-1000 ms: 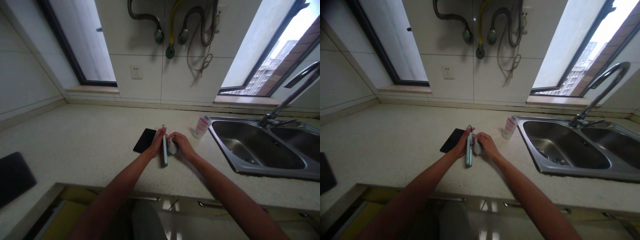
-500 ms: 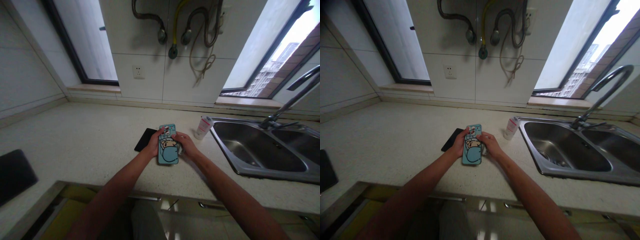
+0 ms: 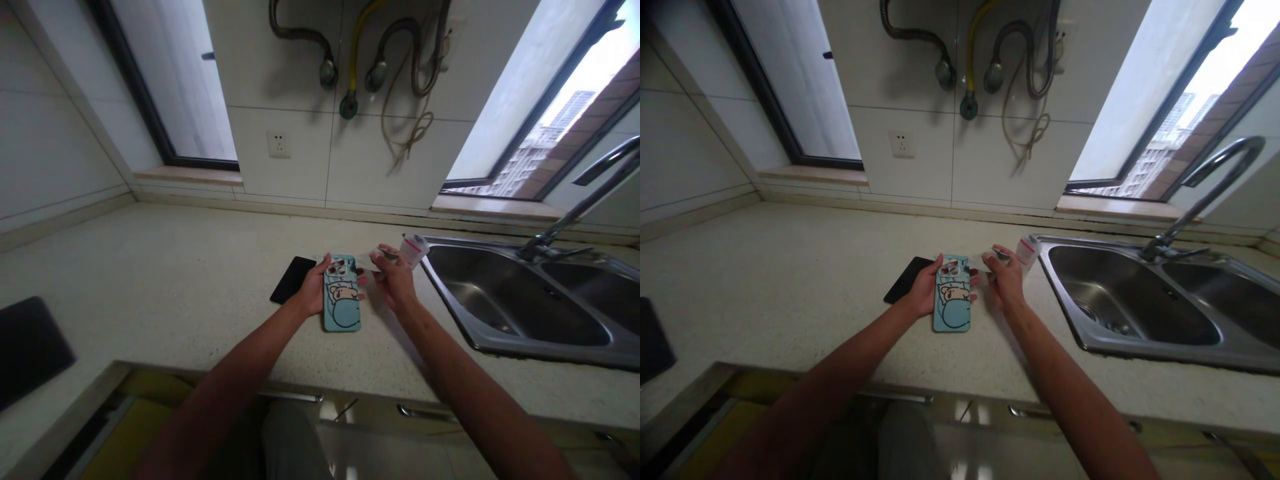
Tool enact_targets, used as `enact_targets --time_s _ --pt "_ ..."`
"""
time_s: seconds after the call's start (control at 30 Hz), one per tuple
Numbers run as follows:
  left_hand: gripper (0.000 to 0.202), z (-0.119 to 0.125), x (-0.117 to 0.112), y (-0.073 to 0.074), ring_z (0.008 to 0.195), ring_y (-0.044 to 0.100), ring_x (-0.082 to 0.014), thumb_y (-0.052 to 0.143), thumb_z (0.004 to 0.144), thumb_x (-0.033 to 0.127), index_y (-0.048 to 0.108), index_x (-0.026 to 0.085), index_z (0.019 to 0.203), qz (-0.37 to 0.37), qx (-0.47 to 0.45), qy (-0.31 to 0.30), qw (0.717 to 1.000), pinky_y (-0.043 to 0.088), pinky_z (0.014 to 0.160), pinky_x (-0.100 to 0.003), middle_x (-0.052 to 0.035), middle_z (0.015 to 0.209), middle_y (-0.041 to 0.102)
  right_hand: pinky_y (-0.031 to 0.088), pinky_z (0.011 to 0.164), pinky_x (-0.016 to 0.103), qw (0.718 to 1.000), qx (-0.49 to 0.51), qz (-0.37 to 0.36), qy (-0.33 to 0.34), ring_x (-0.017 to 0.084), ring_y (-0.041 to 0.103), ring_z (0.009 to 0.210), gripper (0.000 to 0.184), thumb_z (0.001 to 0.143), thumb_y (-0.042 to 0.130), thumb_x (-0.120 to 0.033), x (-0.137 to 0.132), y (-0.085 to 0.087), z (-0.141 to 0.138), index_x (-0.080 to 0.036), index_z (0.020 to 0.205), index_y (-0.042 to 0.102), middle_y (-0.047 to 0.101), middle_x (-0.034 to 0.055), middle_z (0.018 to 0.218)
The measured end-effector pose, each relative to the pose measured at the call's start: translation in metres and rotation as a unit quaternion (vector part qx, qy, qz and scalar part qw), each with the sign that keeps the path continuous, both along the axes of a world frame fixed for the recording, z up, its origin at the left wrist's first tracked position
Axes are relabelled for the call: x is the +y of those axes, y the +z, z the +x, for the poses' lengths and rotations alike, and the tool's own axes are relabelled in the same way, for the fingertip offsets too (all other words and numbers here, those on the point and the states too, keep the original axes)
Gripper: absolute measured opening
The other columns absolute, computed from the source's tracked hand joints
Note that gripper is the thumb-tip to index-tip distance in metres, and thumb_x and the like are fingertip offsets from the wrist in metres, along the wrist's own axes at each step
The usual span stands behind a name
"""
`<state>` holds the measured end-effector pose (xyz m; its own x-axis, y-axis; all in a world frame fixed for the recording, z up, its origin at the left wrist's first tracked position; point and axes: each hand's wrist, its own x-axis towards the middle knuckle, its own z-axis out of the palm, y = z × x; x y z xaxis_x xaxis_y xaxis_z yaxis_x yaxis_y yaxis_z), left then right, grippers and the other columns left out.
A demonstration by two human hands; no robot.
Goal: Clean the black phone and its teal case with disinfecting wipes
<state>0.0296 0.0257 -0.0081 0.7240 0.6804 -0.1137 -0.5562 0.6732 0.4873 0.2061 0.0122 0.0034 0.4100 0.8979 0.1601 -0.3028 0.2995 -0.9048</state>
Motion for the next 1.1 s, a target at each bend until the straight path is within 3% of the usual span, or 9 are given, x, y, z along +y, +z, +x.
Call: enact_targets --time_s 0.1,0.2,0.3,0.53,0.63,0.87,1.0,1.1 --pt "0.061 0.002 -0.001 0.001 0.095 0.072 -0.0326 0.037 0.096 0.061 0.063 0.012 0.121 0.001 -0.003 -0.016 1.0 0.054 0.086 -0.054 -0.02 0.104 0.073 0.055 0.071 0.03 0.979 -0.191 0.062 -0.045 0.016 0.064 0.077 0.04 0.068 0.073 -0.025 -0.007 -0.004 -0.005 -0.022 0.107 0.064 0.069 0.0017 0.093" --pt "0.065 0.006 -0.002 0.001 0.089 0.072 -0.0314 0.031 0.096 0.064 0.064 0.013 0.12 0.0 0.001 0.008 1.0 0.055 0.084 -0.052 -0.0183 0.099 0.074 0.056 0.082 0.037 0.91 -0.398 0.11 -0.036 0.021 0.067 0.089 0.05 0.071 0.055 -0.014 -0.014 -0.012 -0.008 -0.021 0.119 0.067 0.072 0.0068 0.111" --pt "0.065 0.007 -0.001 0.0 0.087 0.072 -0.0309 0.029 0.097 0.063 0.066 0.012 0.116 0.001 0.012 0.03 0.999 0.056 0.082 -0.05 -0.0176 0.095 0.074 0.054 0.095 0.042 0.851 -0.503 0.148 -0.027 0.024 0.068 0.104 0.063 0.067 0.047 -0.008 -0.014 -0.019 -0.006 -0.022 0.125 0.066 0.072 0.0072 0.119" --pt "0.064 0.007 0.001 0.002 0.086 0.073 -0.0283 0.028 0.099 0.059 0.067 0.01 0.112 -0.016 0.027 0.08 0.996 0.056 0.081 -0.044 -0.0161 0.093 0.074 0.05 0.104 0.047 0.766 -0.611 0.201 0.018 0.026 0.061 0.121 0.06 0.076 0.05 -0.008 -0.012 -0.026 -0.008 -0.023 0.133 0.062 0.068 0.0091 0.129" --pt "0.064 0.006 0.004 0.001 0.086 0.072 -0.0285 0.03 0.098 0.06 0.067 0.01 0.115 -0.025 0.015 0.111 0.993 0.056 0.082 -0.045 -0.017 0.097 0.074 0.052 0.098 0.049 0.74 -0.638 0.21 0.034 0.028 0.061 0.115 0.054 0.08 0.053 -0.011 -0.016 -0.023 -0.012 -0.021 0.132 0.063 0.07 0.0118 0.124" --pt "0.068 0.002 0.009 -0.001 0.087 0.072 -0.0291 0.028 0.097 0.064 0.067 0.011 0.114 -0.021 0.033 0.159 0.987 0.057 0.079 -0.044 -0.0175 0.095 0.074 0.054 0.083 0.042 0.709 -0.659 0.24 0.077 0.025 0.061 0.093 0.026 0.094 0.055 -0.025 -0.031 -0.013 -0.023 -0.02 0.112 0.073 0.071 0.012 0.103" --pt "0.067 0.002 0.007 0.0 0.081 0.072 -0.0264 0.028 0.097 0.065 0.067 0.011 0.107 -0.006 0.051 0.168 0.984 0.057 0.075 -0.039 -0.0159 0.093 0.074 0.055 0.085 0.042 0.7 -0.644 0.281 0.128 0.025 0.062 0.096 0.028 0.094 0.054 -0.025 -0.039 -0.015 -0.032 -0.018 0.114 0.072 0.067 0.0137 0.104" --pt "0.07 0.003 0.006 -0.001 0.082 0.073 -0.0264 0.029 0.096 0.067 0.068 0.009 0.101 0.001 0.061 0.163 0.985 0.057 0.077 -0.038 -0.0171 0.094 0.074 0.053 0.093 0.048 0.69 -0.648 0.297 0.124 0.028 0.06 0.106 0.033 0.095 0.051 -0.024 -0.04 -0.018 -0.036 -0.017 0.123 0.067 0.065 0.0165 0.115"
